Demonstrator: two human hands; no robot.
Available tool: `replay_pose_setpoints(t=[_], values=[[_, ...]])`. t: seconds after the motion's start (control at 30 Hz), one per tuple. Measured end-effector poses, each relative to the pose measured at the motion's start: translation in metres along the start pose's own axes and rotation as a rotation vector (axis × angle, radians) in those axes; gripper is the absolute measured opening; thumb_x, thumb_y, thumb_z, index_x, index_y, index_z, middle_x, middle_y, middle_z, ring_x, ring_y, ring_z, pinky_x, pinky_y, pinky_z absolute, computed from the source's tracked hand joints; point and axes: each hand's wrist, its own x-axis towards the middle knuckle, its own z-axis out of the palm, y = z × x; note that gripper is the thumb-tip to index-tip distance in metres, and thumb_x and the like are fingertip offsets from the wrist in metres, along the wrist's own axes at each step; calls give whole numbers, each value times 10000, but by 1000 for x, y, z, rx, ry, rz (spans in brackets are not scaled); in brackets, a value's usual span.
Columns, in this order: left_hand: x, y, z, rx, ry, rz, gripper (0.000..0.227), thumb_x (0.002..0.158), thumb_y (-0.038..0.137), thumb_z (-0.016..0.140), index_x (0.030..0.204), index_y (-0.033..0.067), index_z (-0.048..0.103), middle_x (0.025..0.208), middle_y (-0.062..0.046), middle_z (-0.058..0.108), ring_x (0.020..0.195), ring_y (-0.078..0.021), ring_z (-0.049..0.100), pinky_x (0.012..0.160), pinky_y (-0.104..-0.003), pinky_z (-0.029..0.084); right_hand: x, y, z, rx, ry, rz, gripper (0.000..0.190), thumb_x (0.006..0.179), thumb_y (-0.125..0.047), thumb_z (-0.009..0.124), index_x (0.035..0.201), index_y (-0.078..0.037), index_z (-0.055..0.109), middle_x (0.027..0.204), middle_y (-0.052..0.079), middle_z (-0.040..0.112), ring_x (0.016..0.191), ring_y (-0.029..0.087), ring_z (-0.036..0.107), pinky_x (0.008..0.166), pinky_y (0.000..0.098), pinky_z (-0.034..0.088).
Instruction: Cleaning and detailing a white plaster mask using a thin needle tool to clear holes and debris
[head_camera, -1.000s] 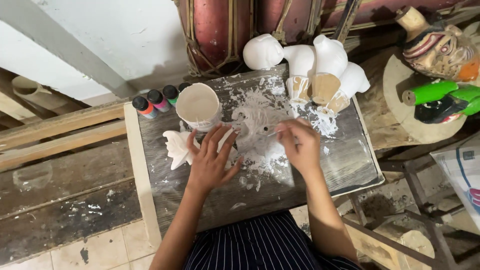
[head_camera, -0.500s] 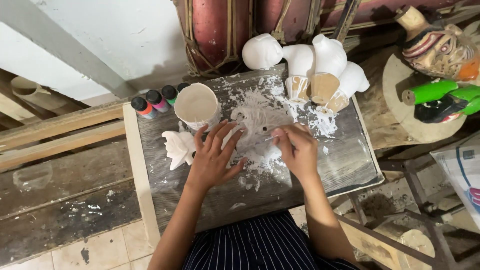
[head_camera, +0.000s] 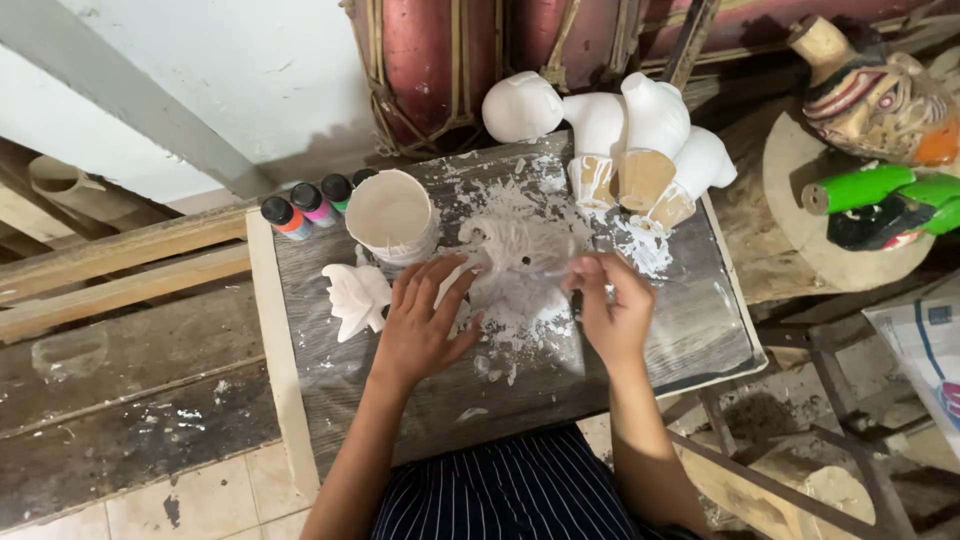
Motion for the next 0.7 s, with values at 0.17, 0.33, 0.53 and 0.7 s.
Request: replay_pose_setpoints(t=[0.17,0.33,0.53,0.7], values=[[-3,4,-1,14,3,4,452,856,266,703,1272,93,660,1309,-114,606,1229,-300,611,1046,-473,488,26,19,26,-67,30,-122,294,1071,-51,590,830,-87,755,604,28,684,596,226,656,683,321,529],[-5,3,-8,33,10,-11,452,843,242,715,1259,77,651,1312,-126,599,1234,-308,602,1042,-477,492,48,10,30,-162,25,-229,268,1080,-90,608,851,-113,744,605,-19,672,628,225,655,720,324,525],[-11,8,-14,41,51,-35,434,856,240,705,1256,75,665,1313,-123,604,1221,-307,618,1031,-475,497,49,13,43,-258,-128,-455,122,1032,-111,678,915,-108,713,634,-32,615,638,208,622,690,334,476],[-7,10,-16,27,61,-60,429,871,247,694,1264,77,668,1306,-115,613,1222,-301,622,1032,-481,494,54,18,52,-308,-192,-573,93,1014,-128,666,949,-113,731,725,-7,638,713,204,631,721,350,449]])
